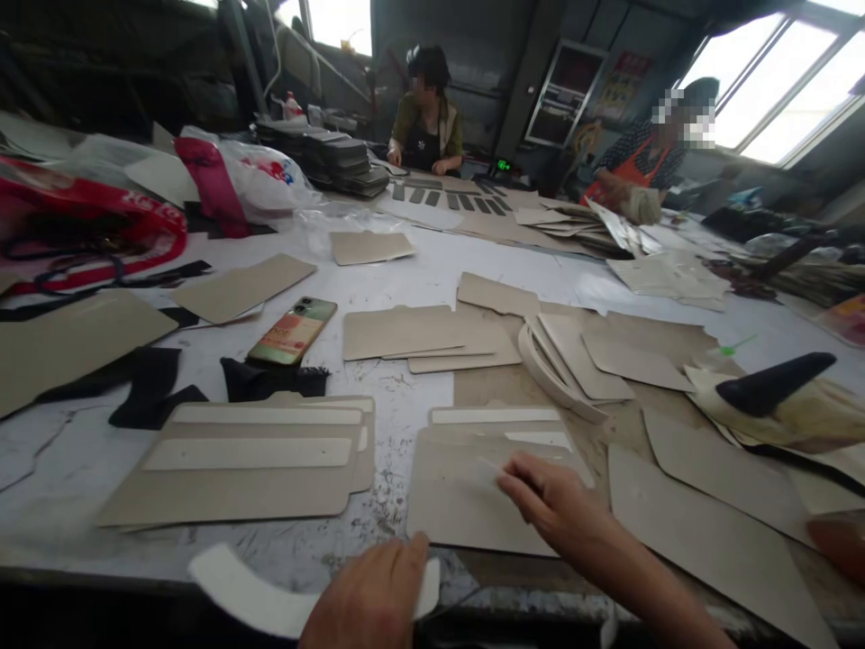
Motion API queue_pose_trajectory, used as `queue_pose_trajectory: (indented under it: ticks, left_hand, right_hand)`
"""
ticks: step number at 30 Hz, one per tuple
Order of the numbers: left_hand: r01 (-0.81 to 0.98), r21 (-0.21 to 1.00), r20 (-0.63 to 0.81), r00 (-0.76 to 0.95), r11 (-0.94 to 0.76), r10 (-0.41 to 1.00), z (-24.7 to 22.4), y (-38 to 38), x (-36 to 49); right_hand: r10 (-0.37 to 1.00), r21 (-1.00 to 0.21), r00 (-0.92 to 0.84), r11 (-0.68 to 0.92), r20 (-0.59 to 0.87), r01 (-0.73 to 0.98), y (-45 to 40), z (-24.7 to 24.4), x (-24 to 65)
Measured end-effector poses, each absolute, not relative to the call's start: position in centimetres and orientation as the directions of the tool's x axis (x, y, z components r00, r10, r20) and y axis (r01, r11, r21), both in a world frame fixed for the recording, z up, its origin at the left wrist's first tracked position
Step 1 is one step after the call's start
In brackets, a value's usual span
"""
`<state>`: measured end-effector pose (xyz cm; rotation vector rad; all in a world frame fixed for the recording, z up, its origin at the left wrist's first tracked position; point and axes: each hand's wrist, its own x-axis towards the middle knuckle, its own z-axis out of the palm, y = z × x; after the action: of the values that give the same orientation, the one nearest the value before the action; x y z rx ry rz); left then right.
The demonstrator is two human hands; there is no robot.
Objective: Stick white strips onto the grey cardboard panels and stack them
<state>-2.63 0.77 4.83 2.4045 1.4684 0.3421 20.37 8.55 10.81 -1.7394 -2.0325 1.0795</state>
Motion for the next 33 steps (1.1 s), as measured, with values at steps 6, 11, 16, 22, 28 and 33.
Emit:
queue_pose_trajectory:
  ticks: [6,11,16,22,28,33]
  left_hand:
    - [0.877,0.102,0.366,0.405,-0.469,0.838,4.6,5.8,-0.5]
    - [0.874,0.137,0.431,0.372,-0.467,0.822,2.5,7.1,-0.1]
    - [0.855,0.144,0.526,0.36,-0.498,0.77,1.5,7.6,-0.2]
    - [0.821,0.103,0.53,0.432,-0.561,0.73,1.0,7.9,-1.2]
    - [0.797,0.114,0.488,0.475,-0.593,0.733,-0.2,7.5,-1.8]
    - [0.791,0.115,0.519,0.468,-0.601,0.715,-0.9,7.7,-1.9]
  right_hand:
    - [0.895,-0.508,-0.351,0.174,-0.275,0.843,11.9,9.1,16.1]
    - [0.871,-0.346,-0.363,0.245,-0.332,0.906,13.9,8.2,14.7]
    - [0.878,-0.183,-0.332,0.284,-0.345,0.941,14.2,7.8,13.9]
    - [0.874,-0.169,-0.306,0.26,-0.377,0.951,14.3,7.6,13.6]
    - [0.879,-0.161,-0.289,0.245,-0.38,0.956,14.5,7.4,13.3]
    - [0.873,-0.158,-0.278,0.233,-0.402,0.96,14.7,7.6,13.1]
